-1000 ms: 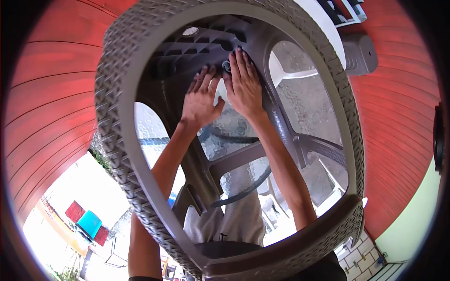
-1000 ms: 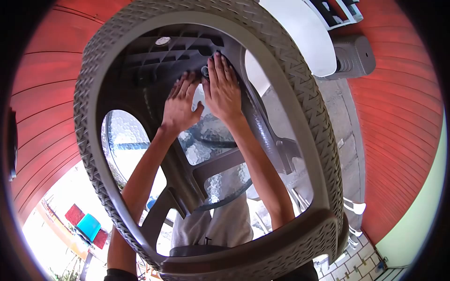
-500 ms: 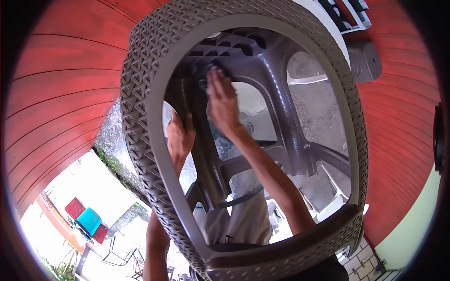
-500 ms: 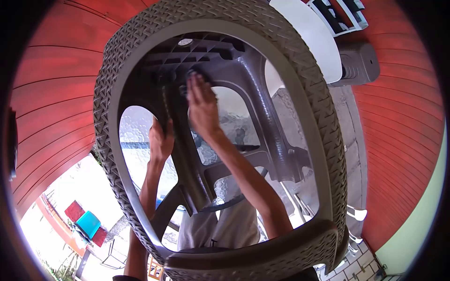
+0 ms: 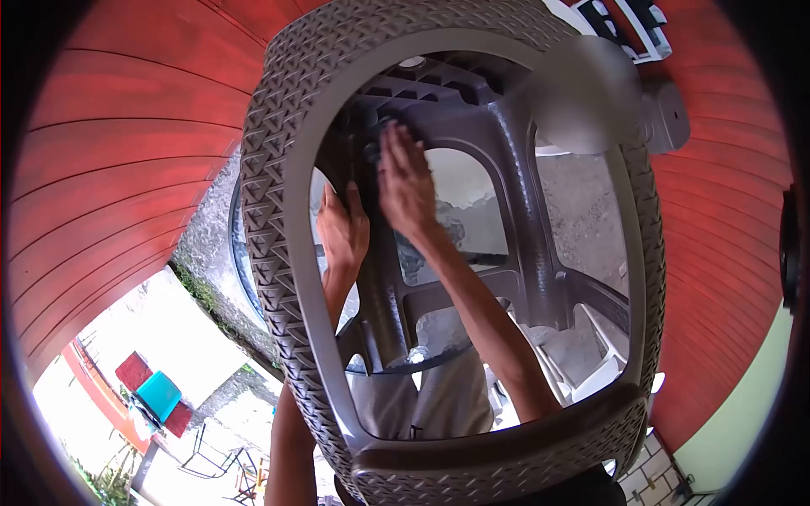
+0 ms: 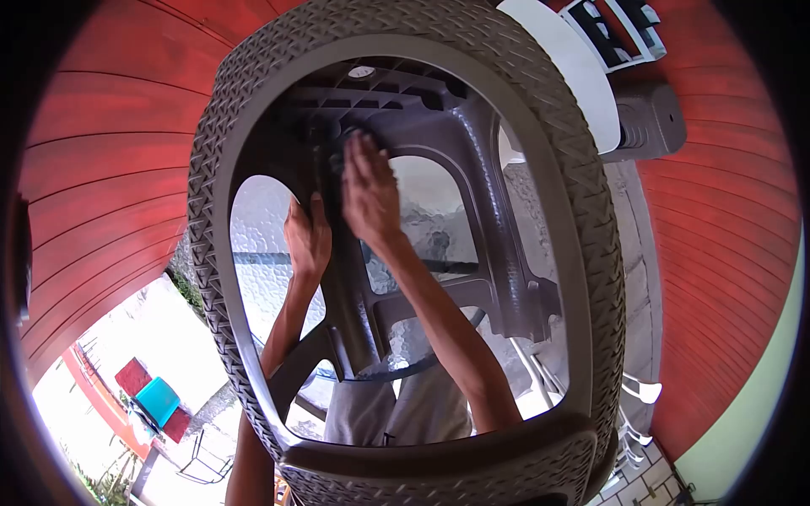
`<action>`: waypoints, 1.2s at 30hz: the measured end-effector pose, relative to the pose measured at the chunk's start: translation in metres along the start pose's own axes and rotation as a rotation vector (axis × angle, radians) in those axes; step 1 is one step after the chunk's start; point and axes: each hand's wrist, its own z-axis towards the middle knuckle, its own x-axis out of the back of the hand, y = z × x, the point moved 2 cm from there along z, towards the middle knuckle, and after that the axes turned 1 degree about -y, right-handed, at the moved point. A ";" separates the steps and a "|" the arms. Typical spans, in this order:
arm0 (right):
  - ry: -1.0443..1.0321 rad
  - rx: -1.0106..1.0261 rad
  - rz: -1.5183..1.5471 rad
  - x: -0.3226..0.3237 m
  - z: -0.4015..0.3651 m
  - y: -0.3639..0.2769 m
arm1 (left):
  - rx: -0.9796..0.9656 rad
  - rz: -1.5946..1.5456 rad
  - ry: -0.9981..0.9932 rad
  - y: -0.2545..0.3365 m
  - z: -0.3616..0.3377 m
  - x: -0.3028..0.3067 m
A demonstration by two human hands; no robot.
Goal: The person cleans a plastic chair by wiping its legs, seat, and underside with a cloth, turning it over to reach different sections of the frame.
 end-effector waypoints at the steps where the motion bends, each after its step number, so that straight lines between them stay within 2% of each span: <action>1: -0.044 0.058 0.074 0.001 -0.004 -0.009 | 0.004 -0.037 0.001 0.004 -0.001 0.000; 4: -0.176 0.119 0.215 0.005 -0.036 -0.029 | -0.020 -0.066 0.026 0.000 -0.001 -0.004; 9: -0.456 0.091 0.141 0.045 -0.144 -0.042 | -0.017 -0.041 0.061 0.003 -0.010 -0.010; 12: -0.538 0.083 0.123 0.070 -0.190 -0.058 | -0.034 -0.029 0.073 0.002 -0.010 -0.010; 16: -0.498 0.035 0.060 0.052 -0.153 -0.054 | -0.039 -0.040 0.058 0.001 -0.012 -0.010; 21: -0.193 0.067 0.122 0.015 -0.071 -0.041 | -0.039 -0.049 0.056 -0.005 -0.008 -0.012; 24: -0.297 0.053 0.090 0.027 -0.101 -0.044 | -0.011 -0.045 0.050 -0.007 -0.011 -0.015; 26: -0.542 0.056 0.036 0.049 -0.143 -0.052 | -0.044 -0.054 0.071 -0.004 -0.011 -0.015; 28: -0.612 0.117 -0.014 0.065 -0.190 -0.056 | -0.052 -0.050 0.074 -0.005 -0.010 -0.016; 31: -0.688 0.019 0.065 0.085 -0.256 -0.065 | -0.067 -0.039 0.073 -0.006 -0.011 -0.016; 36: -0.802 -0.083 0.080 0.100 -0.286 -0.078 | -0.046 -0.023 0.067 -0.008 -0.010 -0.016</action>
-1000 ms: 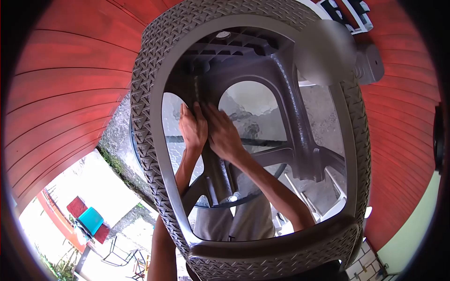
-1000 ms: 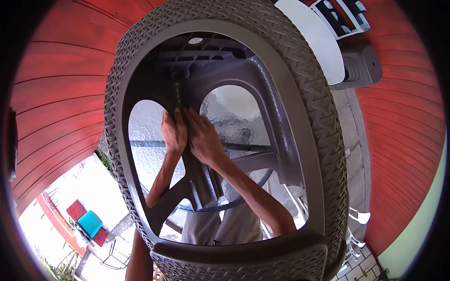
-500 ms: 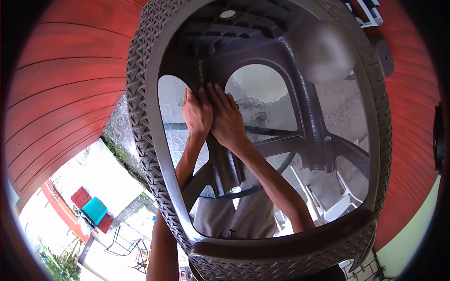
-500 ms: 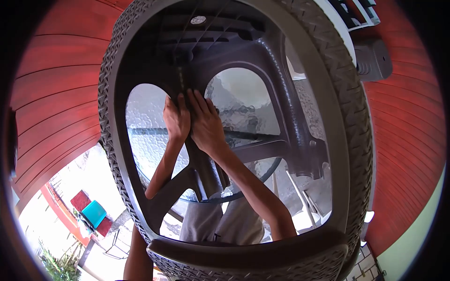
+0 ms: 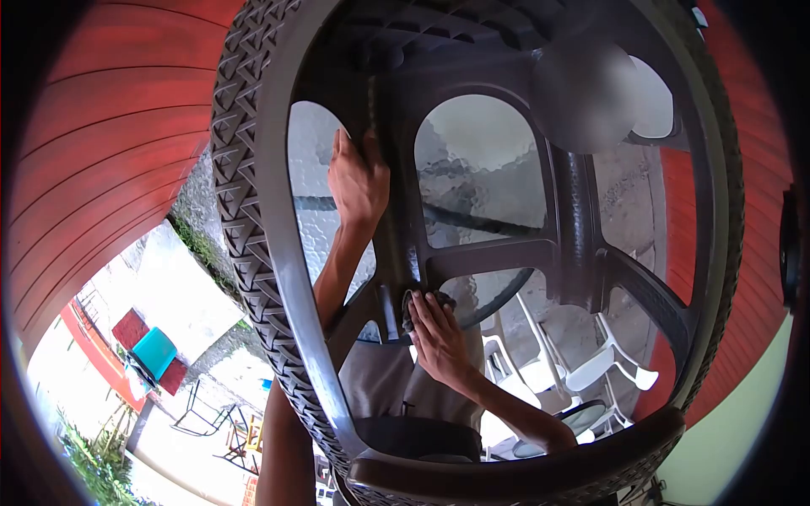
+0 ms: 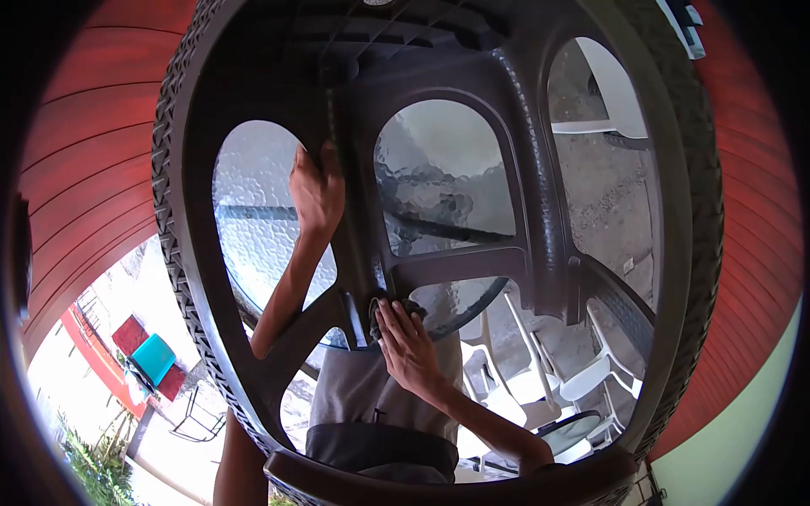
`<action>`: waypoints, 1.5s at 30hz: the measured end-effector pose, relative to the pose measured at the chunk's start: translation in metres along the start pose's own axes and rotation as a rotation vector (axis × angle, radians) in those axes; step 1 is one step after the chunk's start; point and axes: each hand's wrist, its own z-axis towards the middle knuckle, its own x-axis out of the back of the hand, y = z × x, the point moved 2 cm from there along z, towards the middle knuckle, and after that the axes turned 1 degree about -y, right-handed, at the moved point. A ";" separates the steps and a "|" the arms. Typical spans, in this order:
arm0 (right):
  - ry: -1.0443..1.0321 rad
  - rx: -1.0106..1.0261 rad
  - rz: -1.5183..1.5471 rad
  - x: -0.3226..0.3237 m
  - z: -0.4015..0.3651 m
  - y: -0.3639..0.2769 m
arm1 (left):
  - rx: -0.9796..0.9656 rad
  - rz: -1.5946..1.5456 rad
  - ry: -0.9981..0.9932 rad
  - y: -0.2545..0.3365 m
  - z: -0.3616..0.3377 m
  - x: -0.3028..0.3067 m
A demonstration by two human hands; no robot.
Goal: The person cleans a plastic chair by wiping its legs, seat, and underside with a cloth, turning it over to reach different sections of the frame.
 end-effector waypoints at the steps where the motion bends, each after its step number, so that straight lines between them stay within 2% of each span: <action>1: 0.000 -0.012 0.011 -0.001 0.001 -0.002 | -0.015 0.022 0.010 0.001 0.000 -0.001; 5: 0.074 -0.032 0.006 0.004 0.022 -0.006 | -0.038 0.070 -0.011 0.002 0.004 0.000; 10: 0.280 -0.076 0.101 0.044 0.108 -0.010 | -0.039 0.074 -0.006 0.002 0.005 0.000; 13: 0.276 -0.086 0.130 0.052 0.116 -0.011 | -0.031 0.085 0.012 0.000 0.003 -0.001; 18: 0.258 -0.073 0.201 -0.008 0.034 -0.007 | -0.023 0.049 0.003 0.003 0.003 -0.001; 22: 0.291 -0.052 0.308 -0.038 -0.001 0.003 | -0.021 0.039 0.011 -0.001 0.003 -0.001; 24: 0.293 -0.171 0.577 -0.034 -0.016 0.011 | -0.021 0.036 0.019 -0.001 0.003 -0.002; 26: 0.414 -0.219 0.585 -0.011 -0.025 0.021 | -0.017 0.018 0.025 0.004 0.002 0.000; 27: 0.519 -0.370 0.554 -0.007 -0.029 0.030 | -0.022 0.018 0.024 0.002 0.002 -0.001; 28: 0.514 -0.483 0.536 0.014 -0.031 0.040 | -0.025 0.022 0.023 0.000 0.002 -0.002; 29: 0.795 -0.446 0.415 0.026 -0.021 0.058 | -0.027 0.027 0.020 -0.003 0.002 -0.002; 30: 0.870 -0.562 0.287 0.051 -0.014 0.065 | -0.018 0.015 0.013 -0.004 0.001 -0.001; 31: 0.992 -0.611 0.210 0.061 -0.008 0.083 | -0.012 0.001 0.007 -0.003 0.002 -0.001; 32: 1.012 -0.604 0.083 0.066 -0.006 0.098 | -0.006 -0.013 0.002 -0.002 0.003 -0.001; 35: 0.957 -0.568 0.096 0.061 0.013 0.096 | -0.010 0.034 0.019 -0.001 0.001 -0.001; 36: 0.924 -0.552 0.277 0.052 0.022 0.089 | -0.005 0.038 0.017 -0.001 0.000 0.000; 37: 0.978 -0.442 0.271 0.040 0.031 0.085 | -0.001 0.038 0.015 0.000 -0.001 -0.001; 39: 0.912 -0.403 0.188 0.030 0.039 0.074 | 0.007 0.042 0.012 0.004 0.001 -0.003; 42: 0.870 -0.351 0.270 0.027 0.050 0.057 | 0.034 0.051 -0.004 0.005 0.004 -0.006; 45: 0.704 -0.277 0.310 0.012 0.057 0.036 | 0.058 0.050 -0.019 0.007 0.003 -0.005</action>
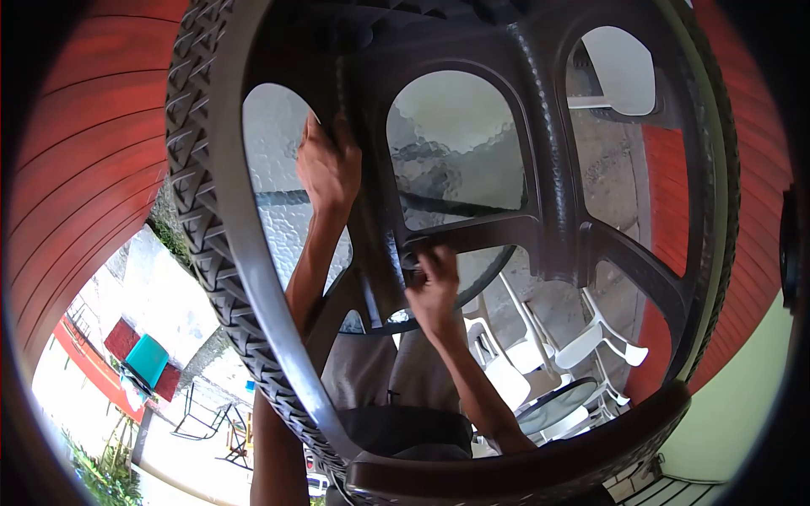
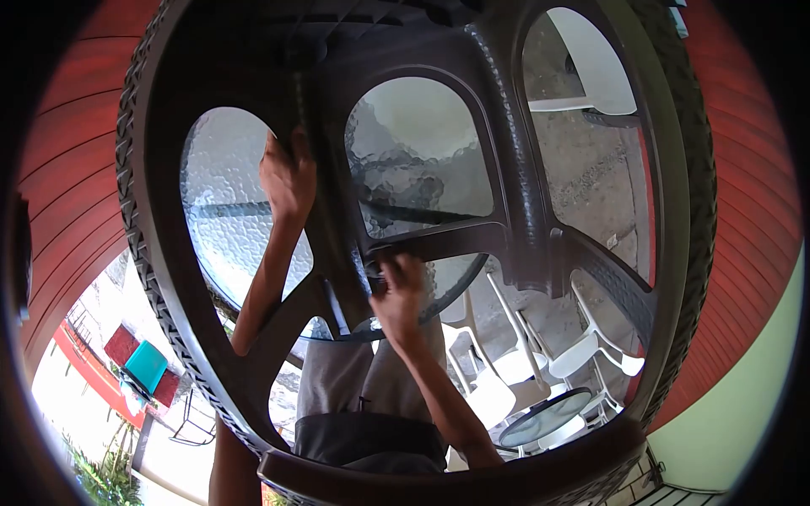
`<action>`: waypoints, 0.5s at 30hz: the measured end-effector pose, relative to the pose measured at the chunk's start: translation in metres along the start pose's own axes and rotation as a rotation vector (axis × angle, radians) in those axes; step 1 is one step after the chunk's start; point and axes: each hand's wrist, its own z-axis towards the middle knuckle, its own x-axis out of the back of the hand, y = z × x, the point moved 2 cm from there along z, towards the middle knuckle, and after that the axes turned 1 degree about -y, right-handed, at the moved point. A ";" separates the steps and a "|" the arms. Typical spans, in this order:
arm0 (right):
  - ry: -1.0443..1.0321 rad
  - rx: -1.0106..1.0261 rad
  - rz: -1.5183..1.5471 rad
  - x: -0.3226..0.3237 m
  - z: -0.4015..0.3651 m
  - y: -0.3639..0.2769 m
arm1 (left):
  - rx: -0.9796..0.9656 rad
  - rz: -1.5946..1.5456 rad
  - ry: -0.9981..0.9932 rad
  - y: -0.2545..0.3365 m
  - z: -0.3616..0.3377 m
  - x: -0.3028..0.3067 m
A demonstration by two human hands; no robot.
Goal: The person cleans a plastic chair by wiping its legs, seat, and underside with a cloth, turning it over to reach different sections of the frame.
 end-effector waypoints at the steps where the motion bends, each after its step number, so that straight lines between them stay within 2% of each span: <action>1: -0.029 -0.018 -0.017 -0.003 0.002 -0.011 | 0.003 0.010 0.000 0.001 0.000 0.000; 7: -0.114 -0.044 0.093 0.007 -0.014 -0.003 | -0.013 0.051 0.002 -0.002 0.003 0.000; 12: -0.235 -0.100 0.119 0.022 -0.065 0.017 | -0.010 0.066 -0.010 -0.004 0.004 -0.004; 15: -0.463 -0.103 0.147 0.039 -0.076 0.026 | -0.015 0.104 -0.009 0.000 0.004 -0.002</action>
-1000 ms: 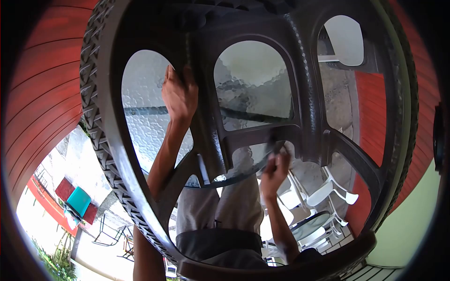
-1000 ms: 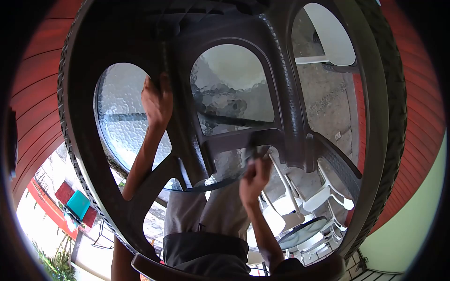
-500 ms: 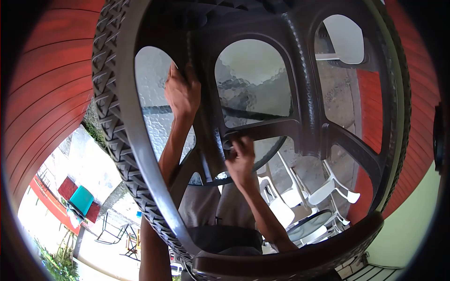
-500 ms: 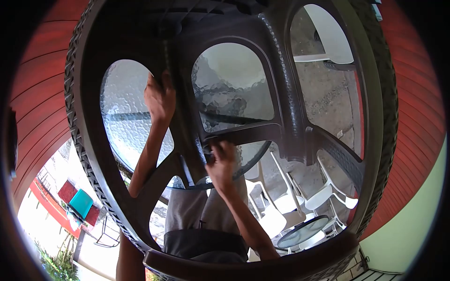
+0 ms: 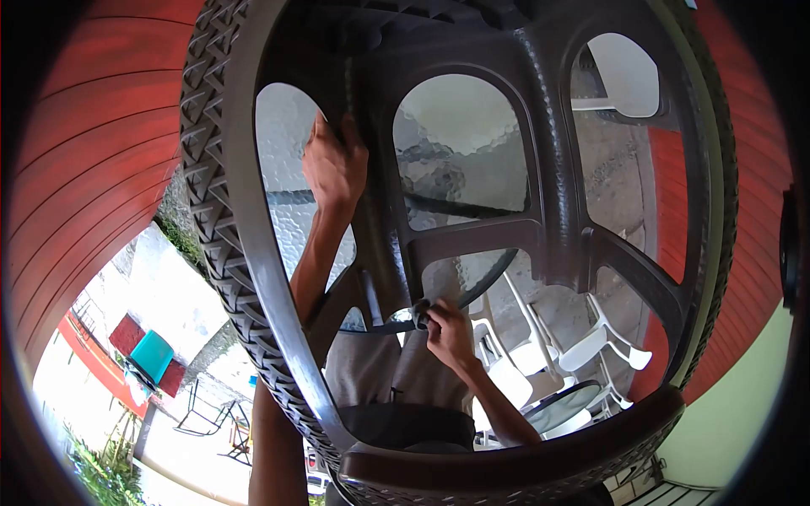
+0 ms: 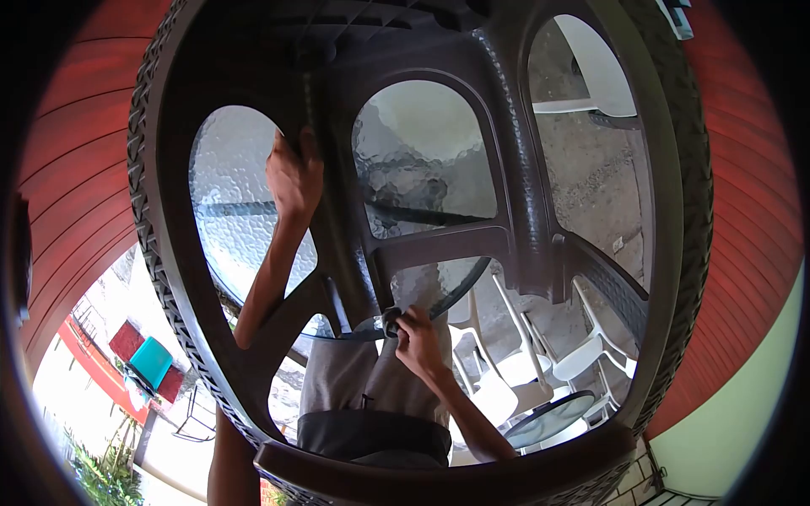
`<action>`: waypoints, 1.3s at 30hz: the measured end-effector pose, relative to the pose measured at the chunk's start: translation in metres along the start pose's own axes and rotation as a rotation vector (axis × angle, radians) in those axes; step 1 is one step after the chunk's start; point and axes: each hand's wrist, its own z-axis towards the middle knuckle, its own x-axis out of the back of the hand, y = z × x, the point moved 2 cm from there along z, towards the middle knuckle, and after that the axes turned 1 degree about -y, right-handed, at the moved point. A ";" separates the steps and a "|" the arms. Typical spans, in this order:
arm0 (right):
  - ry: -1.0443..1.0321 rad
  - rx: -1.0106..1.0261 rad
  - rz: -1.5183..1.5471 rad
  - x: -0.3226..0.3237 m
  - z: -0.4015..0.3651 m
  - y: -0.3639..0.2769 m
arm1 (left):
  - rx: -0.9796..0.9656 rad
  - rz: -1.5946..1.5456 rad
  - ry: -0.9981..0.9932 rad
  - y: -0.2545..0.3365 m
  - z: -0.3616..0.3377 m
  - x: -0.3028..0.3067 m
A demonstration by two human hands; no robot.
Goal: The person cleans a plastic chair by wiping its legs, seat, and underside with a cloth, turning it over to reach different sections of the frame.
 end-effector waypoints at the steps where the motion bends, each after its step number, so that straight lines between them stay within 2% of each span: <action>1: -0.081 0.010 0.004 0.006 -0.002 -0.001 | -0.003 -0.001 -0.003 0.001 0.000 0.001; 2: -0.083 -0.028 0.035 0.013 -0.003 -0.001 | -0.012 -0.003 -0.009 0.004 0.001 0.001; 5: 0.090 -0.015 0.086 0.047 0.012 -0.011 | -0.052 0.018 0.017 -0.002 0.001 -0.002; 7: 0.356 0.051 0.002 0.063 0.036 -0.032 | -0.056 0.008 0.007 -0.001 0.001 0.000; 9: 0.413 0.154 -0.074 0.061 0.064 -0.038 | -0.060 -0.009 0.007 0.001 0.000 -0.001; 12: 0.388 0.287 -0.294 0.037 0.090 -0.015 | -0.084 -0.006 0.020 0.000 0.002 -0.002; 16: 0.503 0.290 -0.402 0.057 0.095 -0.001 | -0.075 -0.008 0.024 -0.006 0.000 -0.006; 19: 0.673 0.086 -0.393 0.084 0.087 0.016 | -0.038 -0.021 0.015 -0.002 -0.002 -0.005; 22: 0.939 0.178 -0.617 0.122 0.095 0.023 | -0.028 -0.030 -0.003 0.003 0.000 -0.005; 25: 0.951 -0.028 -0.502 0.142 0.088 0.048 | -0.057 -0.035 0.001 0.007 -0.001 -0.008; 28: 1.023 0.012 -0.564 0.134 0.077 0.042 | -0.060 0.006 -0.003 0.009 0.001 -0.011; 33: 1.060 -0.180 -0.488 0.113 0.023 0.063 | -0.009 0.044 -0.002 0.016 0.000 -0.010; 36: 1.081 -0.166 -0.369 0.110 0.007 0.059 | -0.012 0.043 0.019 0.013 0.003 -0.012; 39: 1.042 -0.238 -0.186 0.124 0.007 0.020 | 0.016 0.032 0.019 0.014 0.004 -0.013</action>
